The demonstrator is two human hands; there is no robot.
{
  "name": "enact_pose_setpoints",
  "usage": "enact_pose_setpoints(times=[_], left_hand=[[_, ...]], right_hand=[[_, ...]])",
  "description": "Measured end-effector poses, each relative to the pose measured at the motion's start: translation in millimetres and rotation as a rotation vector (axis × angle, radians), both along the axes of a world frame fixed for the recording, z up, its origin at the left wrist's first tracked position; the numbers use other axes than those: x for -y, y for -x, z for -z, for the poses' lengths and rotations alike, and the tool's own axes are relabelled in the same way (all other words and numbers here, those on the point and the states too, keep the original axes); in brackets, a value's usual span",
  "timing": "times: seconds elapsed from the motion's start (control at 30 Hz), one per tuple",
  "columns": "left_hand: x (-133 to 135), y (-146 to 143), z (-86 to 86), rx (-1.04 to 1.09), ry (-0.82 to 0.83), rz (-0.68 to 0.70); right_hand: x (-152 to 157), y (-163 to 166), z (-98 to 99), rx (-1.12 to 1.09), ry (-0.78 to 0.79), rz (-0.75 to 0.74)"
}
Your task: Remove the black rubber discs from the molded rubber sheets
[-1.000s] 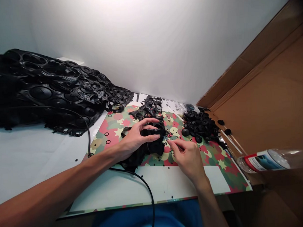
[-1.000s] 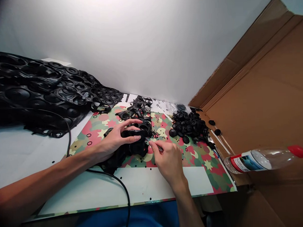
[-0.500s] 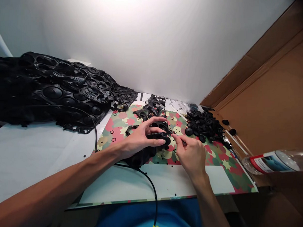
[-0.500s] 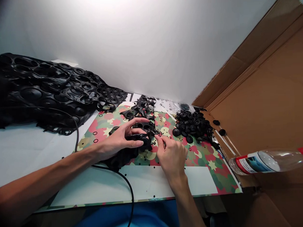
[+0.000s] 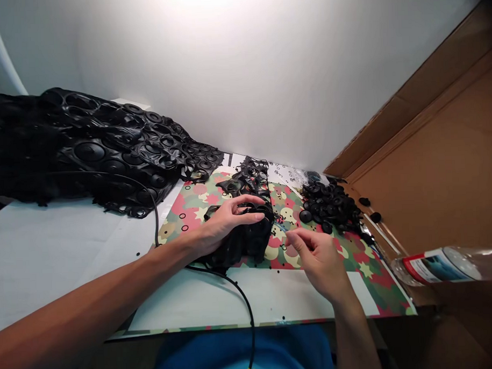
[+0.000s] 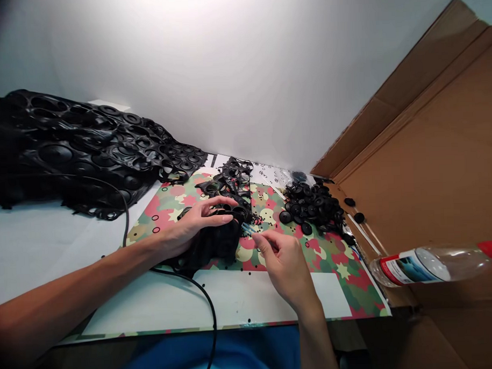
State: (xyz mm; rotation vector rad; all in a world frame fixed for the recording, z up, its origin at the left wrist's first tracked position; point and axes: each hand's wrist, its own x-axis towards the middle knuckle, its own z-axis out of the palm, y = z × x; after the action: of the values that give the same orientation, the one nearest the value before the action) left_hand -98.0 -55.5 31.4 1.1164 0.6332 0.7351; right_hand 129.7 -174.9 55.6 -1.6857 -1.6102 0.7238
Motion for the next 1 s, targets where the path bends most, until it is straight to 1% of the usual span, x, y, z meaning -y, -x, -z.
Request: enact_pose_setpoints(times=[0.1, 0.3, 0.4, 0.67, 0.9, 1.0], left_hand=[[1, -2, -0.5, -0.011, -0.021, -0.002], [2, -4, -0.5, -0.012, -0.011, -0.086], [2, -4, 1.8, -0.012, -0.038, -0.094], [2, -6, 7.2, -0.041, -0.089, -0.076], [-1, -4, 5.8, -0.069, -0.104, -0.077], [-2, -3, 5.9, -0.062, -0.107, -0.095]], right_hand=[[1, 7, -0.3, 0.077, -0.006, -0.01], [-3, 17, 2.9, 0.196, -0.077, 0.067], [-3, 17, 4.2, 0.242, -0.102, 0.082], [-5, 23, 4.0, 0.29, -0.1, 0.024], [-6, 27, 5.1, 0.303, -0.121, 0.033], [-6, 28, 8.5, 0.331, -0.157, 0.041]])
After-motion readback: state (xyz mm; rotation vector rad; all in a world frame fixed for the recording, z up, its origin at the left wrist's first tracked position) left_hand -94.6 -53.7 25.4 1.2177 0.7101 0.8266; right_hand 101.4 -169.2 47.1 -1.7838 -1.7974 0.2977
